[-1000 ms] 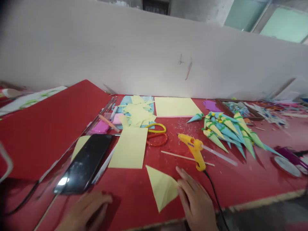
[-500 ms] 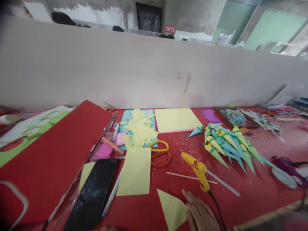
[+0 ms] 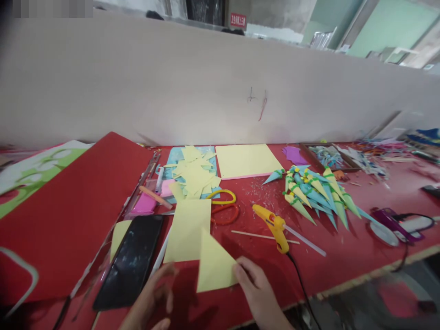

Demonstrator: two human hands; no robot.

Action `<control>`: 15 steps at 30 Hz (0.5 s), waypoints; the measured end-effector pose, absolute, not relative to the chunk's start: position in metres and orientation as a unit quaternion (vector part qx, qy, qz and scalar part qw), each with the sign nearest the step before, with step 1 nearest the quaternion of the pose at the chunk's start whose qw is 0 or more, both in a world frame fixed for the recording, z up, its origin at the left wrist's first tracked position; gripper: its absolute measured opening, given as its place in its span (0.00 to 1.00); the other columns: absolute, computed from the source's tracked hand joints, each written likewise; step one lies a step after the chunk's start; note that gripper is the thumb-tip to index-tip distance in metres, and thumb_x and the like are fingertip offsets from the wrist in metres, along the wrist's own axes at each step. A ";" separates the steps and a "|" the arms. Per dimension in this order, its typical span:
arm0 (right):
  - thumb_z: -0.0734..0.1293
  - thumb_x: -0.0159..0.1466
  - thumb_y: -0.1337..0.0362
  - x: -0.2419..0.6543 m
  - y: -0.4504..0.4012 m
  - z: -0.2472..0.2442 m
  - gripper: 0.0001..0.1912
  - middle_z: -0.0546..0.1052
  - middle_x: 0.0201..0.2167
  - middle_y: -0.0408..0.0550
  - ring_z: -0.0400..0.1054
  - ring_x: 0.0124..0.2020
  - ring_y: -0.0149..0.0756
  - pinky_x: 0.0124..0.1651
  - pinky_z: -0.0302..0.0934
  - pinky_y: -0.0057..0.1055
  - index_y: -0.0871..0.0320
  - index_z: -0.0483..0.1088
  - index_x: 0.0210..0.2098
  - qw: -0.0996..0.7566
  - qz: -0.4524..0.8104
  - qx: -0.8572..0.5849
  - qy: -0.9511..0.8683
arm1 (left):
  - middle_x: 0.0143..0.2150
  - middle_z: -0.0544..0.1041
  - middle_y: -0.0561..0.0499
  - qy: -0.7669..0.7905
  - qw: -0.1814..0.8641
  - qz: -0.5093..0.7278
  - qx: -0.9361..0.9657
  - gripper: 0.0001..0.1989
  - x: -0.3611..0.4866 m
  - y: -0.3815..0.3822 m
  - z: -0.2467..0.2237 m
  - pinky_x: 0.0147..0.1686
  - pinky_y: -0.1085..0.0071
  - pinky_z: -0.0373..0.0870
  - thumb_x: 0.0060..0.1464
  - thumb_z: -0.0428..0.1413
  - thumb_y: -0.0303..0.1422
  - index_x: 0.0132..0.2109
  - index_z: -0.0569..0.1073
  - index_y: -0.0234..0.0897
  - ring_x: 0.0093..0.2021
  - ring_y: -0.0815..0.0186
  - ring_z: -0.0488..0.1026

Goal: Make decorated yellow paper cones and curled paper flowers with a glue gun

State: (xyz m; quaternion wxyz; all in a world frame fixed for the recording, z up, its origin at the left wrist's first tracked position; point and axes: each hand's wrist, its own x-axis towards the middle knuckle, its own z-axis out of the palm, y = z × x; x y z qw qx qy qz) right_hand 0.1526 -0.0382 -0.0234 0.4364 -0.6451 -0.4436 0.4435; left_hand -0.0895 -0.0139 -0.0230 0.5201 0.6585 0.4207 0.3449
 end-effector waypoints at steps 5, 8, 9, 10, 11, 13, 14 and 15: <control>0.70 0.49 0.49 0.110 0.004 -0.006 0.19 0.66 0.15 0.40 0.58 0.16 0.25 0.22 0.55 0.22 0.61 0.68 0.23 0.460 0.740 -0.449 -0.200 | 0.61 0.56 0.40 0.379 0.683 0.341 0.523 0.44 -0.046 0.038 0.019 0.37 0.65 0.69 0.45 0.55 0.53 0.63 0.43 0.50 0.34 0.66 0.69; 0.70 0.48 0.49 0.105 0.026 0.003 0.20 0.66 0.15 0.39 0.57 0.16 0.23 0.22 0.53 0.22 0.61 0.67 0.22 0.446 0.771 -0.396 -0.226 | 0.59 0.59 0.39 0.360 0.727 0.329 0.483 0.48 -0.035 0.066 0.033 0.38 0.65 0.68 0.41 0.58 0.52 0.64 0.44 0.47 0.38 0.61 0.70; 0.70 0.48 0.49 0.105 0.033 0.004 0.20 0.66 0.15 0.39 0.57 0.16 0.23 0.22 0.52 0.22 0.61 0.66 0.22 0.448 0.762 -0.398 -0.247 | 0.58 0.62 0.39 0.354 0.734 0.327 0.479 0.47 -0.034 0.072 0.034 0.39 0.66 0.68 0.41 0.59 0.51 0.64 0.45 0.46 0.40 0.60 0.71; 0.70 0.49 0.48 0.106 0.038 0.005 0.20 0.66 0.15 0.38 0.57 0.17 0.23 0.23 0.52 0.22 0.60 0.66 0.21 0.452 0.746 -0.408 -0.269 | 0.56 0.64 0.40 0.351 0.736 0.330 0.475 0.46 -0.035 0.076 0.034 0.40 0.66 0.68 0.42 0.58 0.51 0.63 0.47 0.44 0.41 0.59 0.71; 0.69 0.49 0.48 0.108 0.043 0.005 0.20 0.66 0.16 0.38 0.57 0.18 0.24 0.23 0.52 0.22 0.60 0.65 0.21 0.455 0.729 -0.420 -0.293 | 0.55 0.66 0.41 0.351 0.737 0.339 0.468 0.44 -0.036 0.078 0.033 0.41 0.66 0.67 0.43 0.57 0.51 0.63 0.49 0.43 0.41 0.59 0.71; 0.68 0.51 0.48 0.110 0.052 0.002 0.20 0.65 0.17 0.38 0.57 0.19 0.25 0.24 0.52 0.22 0.60 0.64 0.21 0.454 0.698 -0.444 -0.330 | 0.52 0.69 0.42 0.361 0.735 0.360 0.447 0.41 -0.038 0.079 0.029 0.44 0.66 0.66 0.45 0.57 0.49 0.62 0.51 0.41 0.44 0.57 0.71; 0.67 0.52 0.49 0.111 0.055 0.000 0.19 0.65 0.17 0.38 0.57 0.20 0.25 0.24 0.52 0.23 0.59 0.64 0.21 0.449 0.691 -0.450 -0.343 | 0.52 0.70 0.42 0.370 0.734 0.369 0.434 0.40 -0.038 0.079 0.027 0.45 0.66 0.66 0.46 0.57 0.48 0.62 0.52 0.40 0.45 0.57 0.70; 0.66 0.53 0.48 0.111 0.058 -0.002 0.19 0.65 0.18 0.38 0.57 0.21 0.26 0.25 0.53 0.23 0.59 0.64 0.21 0.443 0.686 -0.454 -0.357 | 0.51 0.71 0.42 0.377 0.734 0.374 0.424 0.39 -0.038 0.079 0.025 0.45 0.66 0.66 0.46 0.57 0.47 0.62 0.53 0.39 0.46 0.57 0.70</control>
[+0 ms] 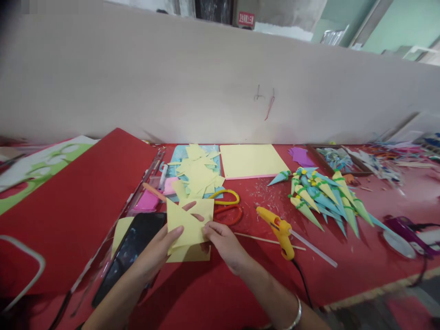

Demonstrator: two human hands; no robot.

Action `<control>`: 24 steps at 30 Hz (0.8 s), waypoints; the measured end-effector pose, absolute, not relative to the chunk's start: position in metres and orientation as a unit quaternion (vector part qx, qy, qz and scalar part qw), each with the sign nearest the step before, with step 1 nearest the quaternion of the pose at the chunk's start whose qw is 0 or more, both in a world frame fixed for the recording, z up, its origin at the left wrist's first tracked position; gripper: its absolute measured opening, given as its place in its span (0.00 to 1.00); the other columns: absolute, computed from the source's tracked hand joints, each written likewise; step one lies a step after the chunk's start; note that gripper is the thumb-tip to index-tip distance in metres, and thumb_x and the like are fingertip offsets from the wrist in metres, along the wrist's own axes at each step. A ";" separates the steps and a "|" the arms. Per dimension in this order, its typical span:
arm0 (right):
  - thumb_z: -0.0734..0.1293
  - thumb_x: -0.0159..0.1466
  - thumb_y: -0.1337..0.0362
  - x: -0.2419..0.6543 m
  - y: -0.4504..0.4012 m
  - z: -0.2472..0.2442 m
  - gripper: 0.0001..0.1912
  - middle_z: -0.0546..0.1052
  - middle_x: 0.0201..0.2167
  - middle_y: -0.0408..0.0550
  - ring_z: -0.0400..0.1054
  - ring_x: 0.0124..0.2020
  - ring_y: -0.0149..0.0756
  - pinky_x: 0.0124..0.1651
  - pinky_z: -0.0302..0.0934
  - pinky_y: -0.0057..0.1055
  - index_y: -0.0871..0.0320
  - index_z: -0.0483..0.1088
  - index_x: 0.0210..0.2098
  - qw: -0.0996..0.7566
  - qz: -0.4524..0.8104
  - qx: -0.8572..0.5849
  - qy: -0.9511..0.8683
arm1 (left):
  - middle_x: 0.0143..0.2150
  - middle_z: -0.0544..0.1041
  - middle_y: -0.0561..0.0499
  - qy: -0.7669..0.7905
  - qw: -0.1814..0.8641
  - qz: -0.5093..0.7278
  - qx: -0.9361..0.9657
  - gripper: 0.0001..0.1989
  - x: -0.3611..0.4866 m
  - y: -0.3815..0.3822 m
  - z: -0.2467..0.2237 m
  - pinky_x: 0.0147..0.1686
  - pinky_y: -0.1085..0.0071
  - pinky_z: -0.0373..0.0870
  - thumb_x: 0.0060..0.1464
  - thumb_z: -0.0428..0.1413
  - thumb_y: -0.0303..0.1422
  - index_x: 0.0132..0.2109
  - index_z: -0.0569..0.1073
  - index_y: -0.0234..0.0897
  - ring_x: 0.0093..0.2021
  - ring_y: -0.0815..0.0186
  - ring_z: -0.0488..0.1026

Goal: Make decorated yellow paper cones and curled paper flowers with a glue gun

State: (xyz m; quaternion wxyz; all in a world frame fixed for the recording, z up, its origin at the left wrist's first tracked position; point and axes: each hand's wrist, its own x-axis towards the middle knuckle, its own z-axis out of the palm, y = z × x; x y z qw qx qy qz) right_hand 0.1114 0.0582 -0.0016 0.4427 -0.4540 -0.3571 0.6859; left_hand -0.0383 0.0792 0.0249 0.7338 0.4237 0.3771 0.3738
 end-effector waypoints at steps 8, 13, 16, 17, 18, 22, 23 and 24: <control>0.66 0.54 0.54 0.121 0.058 0.000 0.23 0.68 0.42 0.50 0.63 0.42 0.38 0.47 0.58 0.35 0.58 0.60 0.46 0.437 0.423 -0.469 -0.640 | 0.48 0.73 0.42 0.447 0.669 0.374 0.462 0.40 -0.034 0.080 0.014 0.40 0.65 0.68 0.42 0.55 0.54 0.57 0.60 0.35 0.45 0.54 0.71; 0.69 0.52 0.56 0.126 0.060 0.009 0.28 0.66 0.48 0.53 0.62 0.46 0.39 0.48 0.58 0.36 0.57 0.59 0.48 0.396 0.330 -0.442 -0.734 | 0.52 0.70 0.41 0.449 0.613 0.374 0.532 0.39 -0.029 0.080 0.014 0.49 0.62 0.63 0.38 0.58 0.54 0.53 0.64 0.33 0.52 0.50 0.66; 0.69 0.52 0.56 0.125 0.061 0.008 0.26 0.67 0.47 0.52 0.61 0.48 0.41 0.50 0.57 0.37 0.56 0.60 0.48 0.378 0.280 -0.428 -0.772 | 0.52 0.69 0.40 0.448 0.596 0.377 0.549 0.39 -0.028 0.081 0.011 0.50 0.62 0.62 0.37 0.58 0.54 0.52 0.65 0.32 0.53 0.50 0.65; 0.69 0.51 0.56 0.124 0.061 0.006 0.27 0.68 0.46 0.52 0.61 0.48 0.41 0.50 0.57 0.37 0.56 0.60 0.48 0.375 0.273 -0.425 -0.777 | 0.52 0.69 0.40 0.449 0.596 0.377 0.549 0.39 -0.027 0.081 0.010 0.50 0.62 0.63 0.37 0.58 0.54 0.52 0.64 0.32 0.52 0.50 0.65; 0.69 0.51 0.56 0.124 0.060 0.004 0.27 0.68 0.45 0.51 0.62 0.47 0.41 0.49 0.58 0.37 0.56 0.60 0.48 0.375 0.270 -0.424 -0.779 | 0.51 0.69 0.40 0.449 0.596 0.376 0.549 0.39 -0.027 0.081 0.008 0.49 0.62 0.63 0.38 0.57 0.54 0.52 0.64 0.32 0.51 0.51 0.66; 0.67 0.55 0.57 0.123 0.057 -0.004 0.20 0.70 0.41 0.50 0.65 0.42 0.38 0.45 0.60 0.35 0.56 0.62 0.45 0.416 0.276 -0.432 -0.751 | 0.48 0.71 0.41 0.449 0.576 0.378 0.569 0.37 -0.027 0.080 0.003 0.46 0.63 0.64 0.39 0.58 0.51 0.53 0.64 0.31 0.48 0.54 0.68; 0.65 0.56 0.58 0.123 0.056 -0.005 0.17 0.70 0.40 0.49 0.65 0.40 0.37 0.44 0.61 0.34 0.57 0.63 0.43 0.430 0.280 -0.433 -0.741 | 0.48 0.71 0.41 0.448 0.570 0.373 0.579 0.37 -0.027 0.080 0.003 0.46 0.63 0.65 0.40 0.58 0.50 0.53 0.64 0.32 0.47 0.54 0.68; 0.64 0.57 0.59 0.123 0.055 -0.005 0.14 0.70 0.38 0.49 0.66 0.39 0.37 0.43 0.61 0.33 0.57 0.63 0.42 0.440 0.286 -0.432 -0.734 | 0.48 0.71 0.41 0.444 0.569 0.363 0.589 0.36 -0.027 0.079 0.003 0.45 0.63 0.65 0.40 0.58 0.49 0.54 0.63 0.32 0.46 0.55 0.69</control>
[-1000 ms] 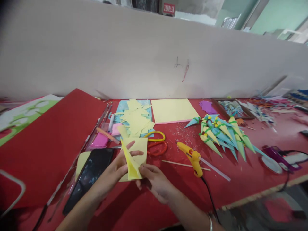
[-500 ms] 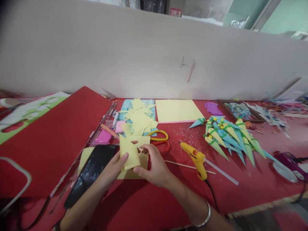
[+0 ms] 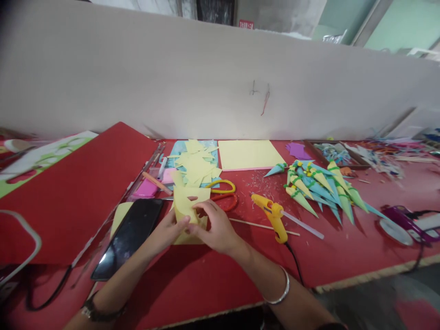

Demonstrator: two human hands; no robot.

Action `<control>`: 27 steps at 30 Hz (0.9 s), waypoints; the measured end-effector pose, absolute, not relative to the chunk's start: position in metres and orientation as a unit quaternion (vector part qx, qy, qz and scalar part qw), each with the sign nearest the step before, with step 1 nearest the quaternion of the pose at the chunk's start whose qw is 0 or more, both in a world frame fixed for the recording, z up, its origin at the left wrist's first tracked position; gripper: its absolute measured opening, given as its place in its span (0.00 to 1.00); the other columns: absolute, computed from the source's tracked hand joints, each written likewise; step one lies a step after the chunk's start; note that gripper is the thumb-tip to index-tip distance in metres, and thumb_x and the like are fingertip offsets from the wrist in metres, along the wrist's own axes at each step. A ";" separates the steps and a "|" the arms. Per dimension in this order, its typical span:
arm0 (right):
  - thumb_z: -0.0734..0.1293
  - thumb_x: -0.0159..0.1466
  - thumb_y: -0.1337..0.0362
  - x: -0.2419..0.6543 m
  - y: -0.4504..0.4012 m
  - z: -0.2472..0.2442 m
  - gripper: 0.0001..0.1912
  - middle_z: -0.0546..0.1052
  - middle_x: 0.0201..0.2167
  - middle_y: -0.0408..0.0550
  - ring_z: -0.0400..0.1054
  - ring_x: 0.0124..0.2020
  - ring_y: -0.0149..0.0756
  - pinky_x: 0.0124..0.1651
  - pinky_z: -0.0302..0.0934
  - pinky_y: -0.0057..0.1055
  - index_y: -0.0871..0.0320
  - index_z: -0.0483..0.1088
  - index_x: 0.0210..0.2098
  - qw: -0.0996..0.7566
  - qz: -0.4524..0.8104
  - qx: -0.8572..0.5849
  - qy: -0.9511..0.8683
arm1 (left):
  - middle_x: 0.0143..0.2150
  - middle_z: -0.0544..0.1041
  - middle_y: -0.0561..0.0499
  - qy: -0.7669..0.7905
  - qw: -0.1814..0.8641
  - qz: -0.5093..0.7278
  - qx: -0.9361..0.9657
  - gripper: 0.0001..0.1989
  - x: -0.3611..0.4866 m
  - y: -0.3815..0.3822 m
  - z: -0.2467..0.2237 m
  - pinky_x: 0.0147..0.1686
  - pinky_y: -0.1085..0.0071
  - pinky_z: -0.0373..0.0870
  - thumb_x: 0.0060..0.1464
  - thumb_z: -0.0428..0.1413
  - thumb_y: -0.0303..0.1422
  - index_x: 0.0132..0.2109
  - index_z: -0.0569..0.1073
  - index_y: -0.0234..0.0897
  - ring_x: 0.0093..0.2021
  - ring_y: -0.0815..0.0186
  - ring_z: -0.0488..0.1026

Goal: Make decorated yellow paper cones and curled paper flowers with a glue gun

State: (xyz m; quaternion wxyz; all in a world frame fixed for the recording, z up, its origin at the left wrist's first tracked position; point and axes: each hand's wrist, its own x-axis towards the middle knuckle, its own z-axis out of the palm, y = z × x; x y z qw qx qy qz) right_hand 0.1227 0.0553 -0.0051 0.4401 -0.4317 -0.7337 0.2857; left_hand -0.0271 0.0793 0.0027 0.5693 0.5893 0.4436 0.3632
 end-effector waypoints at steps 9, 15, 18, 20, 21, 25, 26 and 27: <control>0.58 0.61 0.57 0.131 0.062 -0.005 0.11 0.74 0.29 0.46 0.68 0.32 0.36 0.35 0.62 0.30 0.58 0.67 0.33 0.534 0.431 -0.473 -0.553 | 0.44 0.75 0.46 0.413 0.618 0.289 0.603 0.25 -0.038 0.078 0.014 0.41 0.67 0.68 0.47 0.57 0.40 0.52 0.68 0.35 0.43 0.59 0.71; 0.60 0.59 0.58 0.135 0.069 -0.011 0.13 0.74 0.28 0.45 0.67 0.26 0.34 0.31 0.63 0.30 0.57 0.63 0.41 0.550 0.459 -0.492 -0.494 | 0.25 0.74 0.53 0.457 0.649 0.322 0.516 0.14 -0.053 0.088 0.019 0.23 0.78 0.66 0.44 0.59 0.41 0.35 0.74 0.34 0.25 0.69 0.68; 0.56 0.62 0.64 0.135 0.067 -0.013 0.16 0.73 0.31 0.45 0.65 0.21 0.31 0.29 0.63 0.30 0.55 0.61 0.49 0.543 0.387 -0.478 -0.572 | 0.23 0.71 0.55 0.477 0.628 0.362 0.497 0.13 -0.059 0.094 0.019 0.21 0.80 0.64 0.40 0.62 0.38 0.31 0.74 0.34 0.22 0.73 0.65; 0.54 0.61 0.69 0.136 0.065 -0.014 0.17 0.73 0.35 0.47 0.68 0.28 0.33 0.35 0.64 0.32 0.53 0.65 0.47 0.530 0.302 -0.458 -0.646 | 0.21 0.68 0.56 0.483 0.623 0.373 0.490 0.13 -0.061 0.097 0.018 0.19 0.81 0.61 0.40 0.61 0.39 0.28 0.72 0.33 0.19 0.75 0.62; 0.53 0.60 0.72 0.136 0.064 -0.014 0.19 0.72 0.37 0.48 0.69 0.34 0.34 0.38 0.63 0.33 0.53 0.67 0.46 0.523 0.261 -0.447 -0.677 | 0.21 0.67 0.57 0.485 0.621 0.374 0.489 0.13 -0.062 0.097 0.017 0.17 0.81 0.60 0.40 0.61 0.40 0.27 0.72 0.33 0.18 0.76 0.60; 0.56 0.54 0.78 0.137 0.063 -0.014 0.25 0.71 0.41 0.49 0.66 0.45 0.37 0.46 0.61 0.34 0.51 0.68 0.46 0.517 0.204 -0.424 -0.714 | 0.18 0.65 0.57 0.488 0.620 0.363 0.496 0.16 -0.066 0.098 0.012 0.14 0.81 0.55 0.41 0.59 0.43 0.25 0.71 0.32 0.15 0.78 0.57; 0.58 0.54 0.78 0.137 0.063 -0.014 0.24 0.71 0.40 0.48 0.67 0.44 0.37 0.46 0.62 0.34 0.51 0.68 0.46 0.524 0.205 -0.428 -0.707 | 0.18 0.65 0.57 0.488 0.618 0.359 0.501 0.16 -0.066 0.098 0.011 0.14 0.81 0.54 0.42 0.59 0.43 0.26 0.71 0.32 0.15 0.78 0.57; 0.59 0.54 0.77 0.137 0.064 -0.013 0.22 0.71 0.39 0.48 0.67 0.43 0.37 0.44 0.62 0.33 0.51 0.69 0.44 0.531 0.209 -0.433 -0.698 | 0.18 0.64 0.57 0.490 0.613 0.355 0.508 0.16 -0.066 0.098 0.012 0.14 0.81 0.53 0.42 0.58 0.44 0.26 0.71 0.32 0.15 0.77 0.56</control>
